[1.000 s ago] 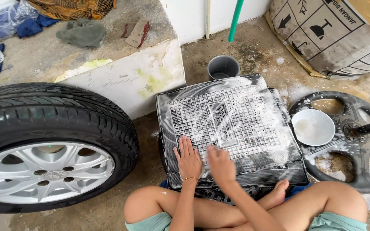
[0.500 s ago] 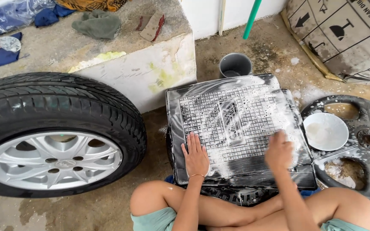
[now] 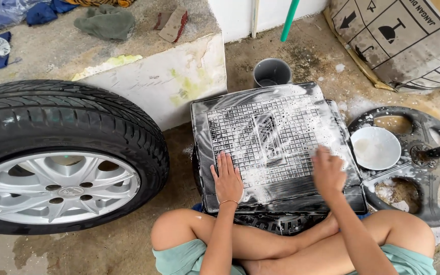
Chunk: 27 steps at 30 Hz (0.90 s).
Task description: The person scrubs a black car floor mat with soap and water using a sponge. They sit on the floor and work on the mat, which is placed on top of another mat. A car tire is visible nearby.
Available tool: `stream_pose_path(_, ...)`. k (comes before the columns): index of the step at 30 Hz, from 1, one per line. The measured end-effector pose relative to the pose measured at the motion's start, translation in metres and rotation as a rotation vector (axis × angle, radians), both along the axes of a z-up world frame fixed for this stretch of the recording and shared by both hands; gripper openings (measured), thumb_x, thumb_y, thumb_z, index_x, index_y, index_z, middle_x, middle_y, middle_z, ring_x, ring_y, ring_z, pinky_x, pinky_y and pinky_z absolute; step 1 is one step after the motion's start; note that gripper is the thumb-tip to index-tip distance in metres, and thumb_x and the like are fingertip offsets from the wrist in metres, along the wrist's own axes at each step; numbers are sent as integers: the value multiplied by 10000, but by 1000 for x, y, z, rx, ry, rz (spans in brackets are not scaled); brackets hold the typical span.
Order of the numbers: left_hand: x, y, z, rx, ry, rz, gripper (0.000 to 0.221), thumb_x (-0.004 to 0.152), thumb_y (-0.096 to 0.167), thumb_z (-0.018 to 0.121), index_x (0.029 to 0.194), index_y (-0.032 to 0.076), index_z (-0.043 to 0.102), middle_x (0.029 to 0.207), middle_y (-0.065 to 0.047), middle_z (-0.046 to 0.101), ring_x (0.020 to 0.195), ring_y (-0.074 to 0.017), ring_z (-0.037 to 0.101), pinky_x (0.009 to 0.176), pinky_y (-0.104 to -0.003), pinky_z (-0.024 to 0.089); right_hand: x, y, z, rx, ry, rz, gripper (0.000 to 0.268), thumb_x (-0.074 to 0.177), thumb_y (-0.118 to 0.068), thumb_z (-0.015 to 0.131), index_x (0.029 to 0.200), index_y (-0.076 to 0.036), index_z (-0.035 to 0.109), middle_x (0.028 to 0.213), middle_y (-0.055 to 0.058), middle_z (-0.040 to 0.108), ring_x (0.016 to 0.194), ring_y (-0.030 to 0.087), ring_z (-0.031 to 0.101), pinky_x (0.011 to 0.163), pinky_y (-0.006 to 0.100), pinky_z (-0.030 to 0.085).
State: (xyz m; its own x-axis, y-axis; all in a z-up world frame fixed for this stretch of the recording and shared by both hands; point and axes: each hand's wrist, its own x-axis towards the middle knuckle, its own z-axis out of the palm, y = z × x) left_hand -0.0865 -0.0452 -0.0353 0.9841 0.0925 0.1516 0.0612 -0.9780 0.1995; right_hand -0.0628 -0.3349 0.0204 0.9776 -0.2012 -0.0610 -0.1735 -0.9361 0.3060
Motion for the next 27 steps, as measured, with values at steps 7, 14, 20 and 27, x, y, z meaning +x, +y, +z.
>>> stream_pose_path(7, 1, -1, 0, 22, 11, 6, 563, 1092, 315, 260, 1602, 85, 206, 1695, -125, 156, 1569, -260, 124, 1237, -533, 61, -5, 95, 22, 404, 26, -161, 470, 1069, -290, 484, 1472, -72, 379, 1165, 289, 587, 1022, 337, 654, 711, 496, 641)
stream_pose_path(14, -2, 4, -2, -27, 1, -23, 555, 1090, 316, 283, 1594, 89, 235, 1694, -120, 177, 1568, -252, 144, 1236, -524, 76, -36, 126, 39, 184, 129, 423, 515, 1028, -227, 468, 1526, -229, 336, 1106, 163, 606, 993, 267, 649, 605, 413, 654)
stream_pose_path(20, -1, 2, 4, -12, -8, 1, 551, 1096, 318, 280, 1596, 91, 242, 1693, -112, 188, 1568, -244, 148, 1235, -514, 74, 0, -7, -16, 211, -60, -114, 482, 1088, -347, 393, 1526, -146, 408, 1177, 220, 596, 1079, 333, 628, 696, 471, 640)
stream_pose_path(27, 1, -1, 4, -2, 35, 0, 558, 1098, 317, 263, 1601, 81, 216, 1701, -121, 148, 1576, -256, 109, 1239, -526, 50, -23, 129, 18, 258, 133, 151, 495, 1020, -244, 530, 1470, -100, 381, 1099, 182, 601, 961, 275, 646, 584, 433, 623)
